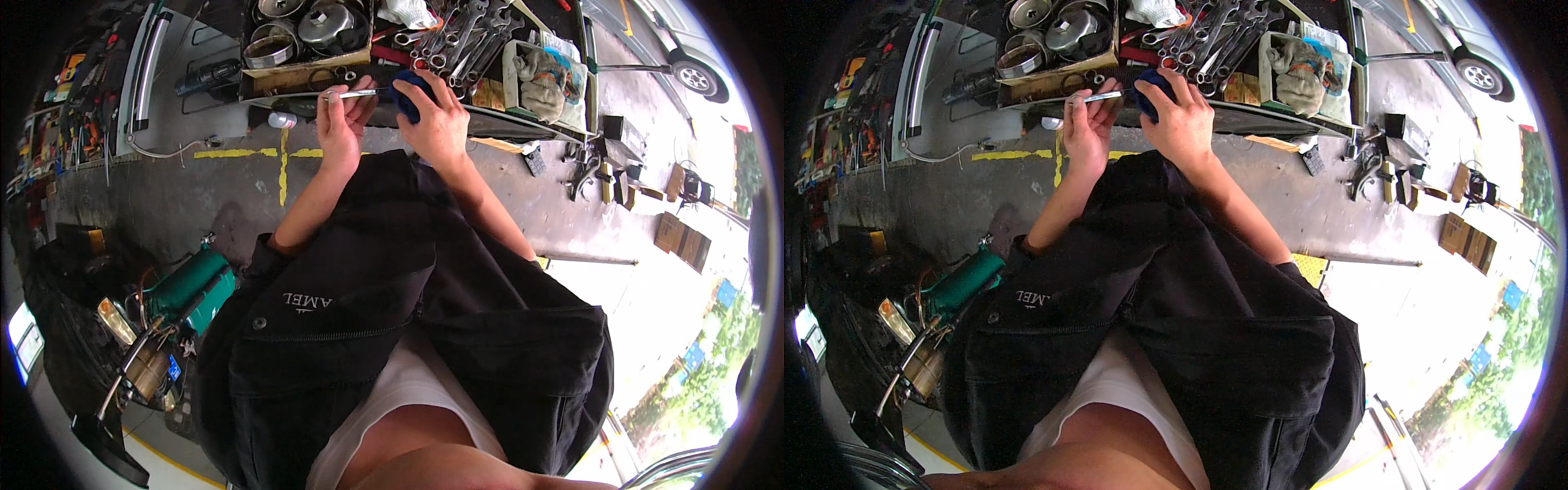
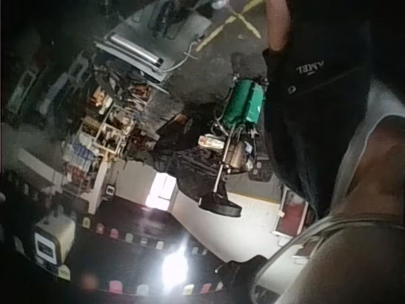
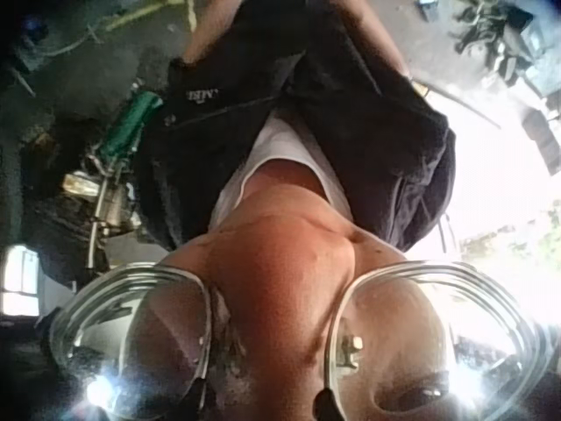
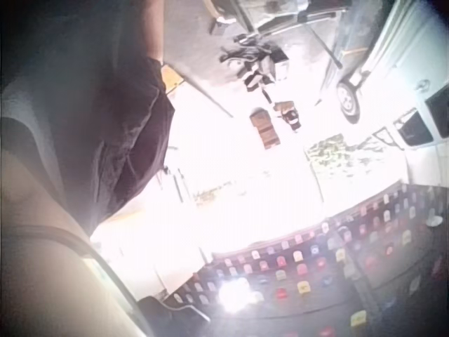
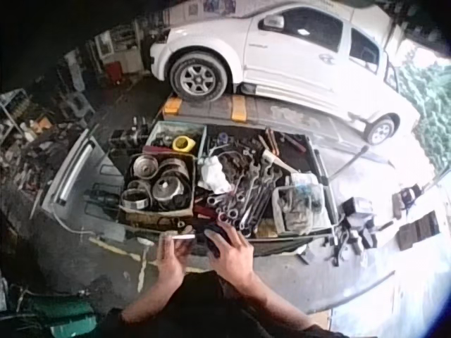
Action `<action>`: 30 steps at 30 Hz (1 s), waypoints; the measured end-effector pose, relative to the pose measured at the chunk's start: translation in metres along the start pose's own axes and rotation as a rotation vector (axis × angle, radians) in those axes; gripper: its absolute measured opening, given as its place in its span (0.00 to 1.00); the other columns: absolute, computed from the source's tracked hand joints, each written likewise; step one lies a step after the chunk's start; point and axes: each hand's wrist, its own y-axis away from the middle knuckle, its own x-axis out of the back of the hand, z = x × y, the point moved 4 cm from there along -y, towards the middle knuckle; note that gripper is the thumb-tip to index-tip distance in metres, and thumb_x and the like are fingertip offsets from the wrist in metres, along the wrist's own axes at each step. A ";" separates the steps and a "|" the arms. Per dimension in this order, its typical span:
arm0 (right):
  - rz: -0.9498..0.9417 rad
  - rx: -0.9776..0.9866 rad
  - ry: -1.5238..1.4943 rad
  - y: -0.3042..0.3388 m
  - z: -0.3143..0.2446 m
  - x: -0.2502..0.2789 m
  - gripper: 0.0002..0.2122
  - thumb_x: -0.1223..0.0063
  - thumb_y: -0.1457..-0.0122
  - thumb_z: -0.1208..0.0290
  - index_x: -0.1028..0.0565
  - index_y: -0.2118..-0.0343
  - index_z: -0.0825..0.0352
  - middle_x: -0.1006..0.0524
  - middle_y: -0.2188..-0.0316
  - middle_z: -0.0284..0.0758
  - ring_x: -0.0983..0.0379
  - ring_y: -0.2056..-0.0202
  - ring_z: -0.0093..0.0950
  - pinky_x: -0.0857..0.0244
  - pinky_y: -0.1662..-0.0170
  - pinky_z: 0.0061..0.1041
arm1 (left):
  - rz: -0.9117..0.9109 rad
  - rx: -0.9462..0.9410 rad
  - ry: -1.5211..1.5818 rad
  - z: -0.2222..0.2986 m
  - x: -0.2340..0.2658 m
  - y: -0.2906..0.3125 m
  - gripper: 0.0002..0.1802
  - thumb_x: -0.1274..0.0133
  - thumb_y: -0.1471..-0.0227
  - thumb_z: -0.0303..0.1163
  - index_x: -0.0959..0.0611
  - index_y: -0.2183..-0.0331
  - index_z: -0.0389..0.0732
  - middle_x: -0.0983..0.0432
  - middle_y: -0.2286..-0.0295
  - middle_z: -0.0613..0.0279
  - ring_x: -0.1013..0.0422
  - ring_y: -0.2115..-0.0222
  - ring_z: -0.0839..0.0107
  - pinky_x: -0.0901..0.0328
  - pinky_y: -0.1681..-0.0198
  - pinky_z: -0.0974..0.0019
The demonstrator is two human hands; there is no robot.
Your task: The person repeatedly picks up wrenches from a cluttered tool cart, wipes each with a blue cloth, and places them back. The person handles multiple wrenches one at a time, using the cloth to clean the metal surfaces.
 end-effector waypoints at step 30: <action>0.039 0.276 -0.249 0.007 -0.029 0.002 0.23 0.34 0.64 0.72 0.18 0.59 0.51 0.23 0.53 0.30 0.24 0.62 0.34 0.25 0.59 0.33 | -0.204 0.054 -0.107 0.000 -0.020 0.004 0.27 0.69 0.28 0.41 0.33 0.38 0.33 0.28 0.47 0.50 0.30 0.47 0.63 0.38 0.39 0.59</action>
